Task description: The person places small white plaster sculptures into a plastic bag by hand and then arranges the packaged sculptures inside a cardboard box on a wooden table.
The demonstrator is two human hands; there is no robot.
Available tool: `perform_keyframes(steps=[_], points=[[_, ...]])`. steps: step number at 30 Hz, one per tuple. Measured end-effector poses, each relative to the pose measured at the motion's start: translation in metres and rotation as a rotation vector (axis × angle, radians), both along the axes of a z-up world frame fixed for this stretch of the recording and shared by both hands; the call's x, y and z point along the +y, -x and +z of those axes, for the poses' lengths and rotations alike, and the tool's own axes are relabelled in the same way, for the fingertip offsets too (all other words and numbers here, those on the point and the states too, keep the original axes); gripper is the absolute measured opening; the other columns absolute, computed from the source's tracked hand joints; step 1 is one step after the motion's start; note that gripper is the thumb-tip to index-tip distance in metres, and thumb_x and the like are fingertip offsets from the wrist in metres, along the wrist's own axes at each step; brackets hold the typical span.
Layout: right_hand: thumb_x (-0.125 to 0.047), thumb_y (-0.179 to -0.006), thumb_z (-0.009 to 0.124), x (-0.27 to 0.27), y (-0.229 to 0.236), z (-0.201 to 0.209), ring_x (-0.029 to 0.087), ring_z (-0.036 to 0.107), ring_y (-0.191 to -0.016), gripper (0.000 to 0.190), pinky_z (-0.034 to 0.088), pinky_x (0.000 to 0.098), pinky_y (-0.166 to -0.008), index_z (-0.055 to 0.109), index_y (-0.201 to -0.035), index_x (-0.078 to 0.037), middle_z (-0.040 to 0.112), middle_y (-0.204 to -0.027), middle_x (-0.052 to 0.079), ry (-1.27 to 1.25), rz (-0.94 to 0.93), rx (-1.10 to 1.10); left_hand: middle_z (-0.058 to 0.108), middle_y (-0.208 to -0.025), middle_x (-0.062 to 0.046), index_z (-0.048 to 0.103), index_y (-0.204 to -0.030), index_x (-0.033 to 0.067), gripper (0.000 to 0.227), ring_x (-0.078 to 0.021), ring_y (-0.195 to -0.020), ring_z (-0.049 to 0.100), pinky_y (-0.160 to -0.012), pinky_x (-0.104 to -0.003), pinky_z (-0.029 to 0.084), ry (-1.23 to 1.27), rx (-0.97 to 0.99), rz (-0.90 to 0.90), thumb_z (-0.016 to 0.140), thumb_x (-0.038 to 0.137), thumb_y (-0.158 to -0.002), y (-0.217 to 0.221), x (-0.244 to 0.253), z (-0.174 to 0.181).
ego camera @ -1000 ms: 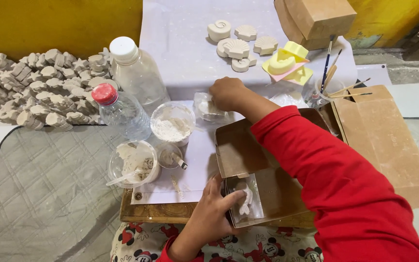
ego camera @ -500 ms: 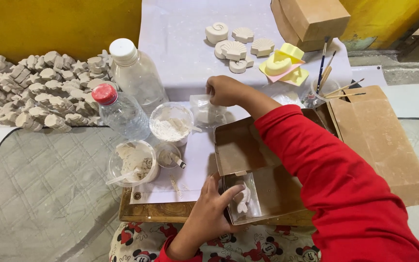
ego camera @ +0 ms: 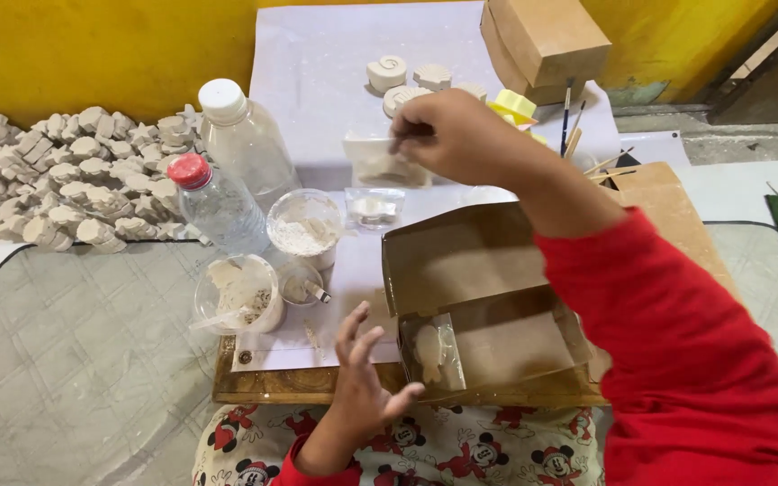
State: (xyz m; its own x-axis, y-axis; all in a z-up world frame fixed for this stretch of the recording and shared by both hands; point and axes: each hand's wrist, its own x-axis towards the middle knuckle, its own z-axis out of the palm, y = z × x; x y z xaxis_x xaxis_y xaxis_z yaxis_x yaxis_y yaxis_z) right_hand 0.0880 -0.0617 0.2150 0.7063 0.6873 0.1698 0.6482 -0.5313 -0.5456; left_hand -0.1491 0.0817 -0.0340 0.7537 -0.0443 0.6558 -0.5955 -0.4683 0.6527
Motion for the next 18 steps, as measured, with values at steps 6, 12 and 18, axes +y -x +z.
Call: perform_keyframes(steps=[6, 12, 18], points=[[-0.014, -0.094, 0.059, -0.036, 0.083, 0.040, 0.018, 0.069, -0.093, 0.017, 0.053, 0.0338, -0.084, 0.076, -0.098, -0.016, 0.076, -0.101, 0.000, 0.401, 0.019, 0.139, 0.039, -0.150, -0.020, 0.023, -0.153, 0.0066, 0.068, -0.0327, -0.143, 0.040, -0.126, -0.048, 0.035, 0.087, 0.005, 0.078, 0.055, 0.041, -0.103, 0.002, -0.012, 0.069], [-0.006, -0.092, 0.055, -0.080, 0.122, -0.030, 0.040, 0.070, -0.103, 0.023, 0.056, 0.0477, -0.091, 0.070, -0.109, -0.005, 0.074, -0.105, 0.017, 0.352, 0.173, 0.210, 0.064, -0.121, -0.018, 0.034, -0.148, -0.0023, 0.066, -0.0389, -0.116, 0.062, -0.097, -0.049, 0.048, 0.224, 0.309, -0.182, 0.064, 0.023, -0.095, -0.022, -0.042, 0.093], [-0.007, -0.099, 0.050, -0.111, 0.123, -0.085, 0.027, 0.071, -0.100, 0.024, 0.056, 0.0392, -0.090, 0.067, -0.115, -0.011, 0.072, -0.103, 0.005, 0.310, 0.055, 0.319, 0.076, -0.101, -0.010, 0.068, -0.118, 0.0114, 0.031, -0.0313, -0.097, 0.074, -0.077, -0.036, 0.058, 0.160, 0.524, -0.159, 0.075, 0.021, -0.089, -0.040, -0.058, 0.087]])
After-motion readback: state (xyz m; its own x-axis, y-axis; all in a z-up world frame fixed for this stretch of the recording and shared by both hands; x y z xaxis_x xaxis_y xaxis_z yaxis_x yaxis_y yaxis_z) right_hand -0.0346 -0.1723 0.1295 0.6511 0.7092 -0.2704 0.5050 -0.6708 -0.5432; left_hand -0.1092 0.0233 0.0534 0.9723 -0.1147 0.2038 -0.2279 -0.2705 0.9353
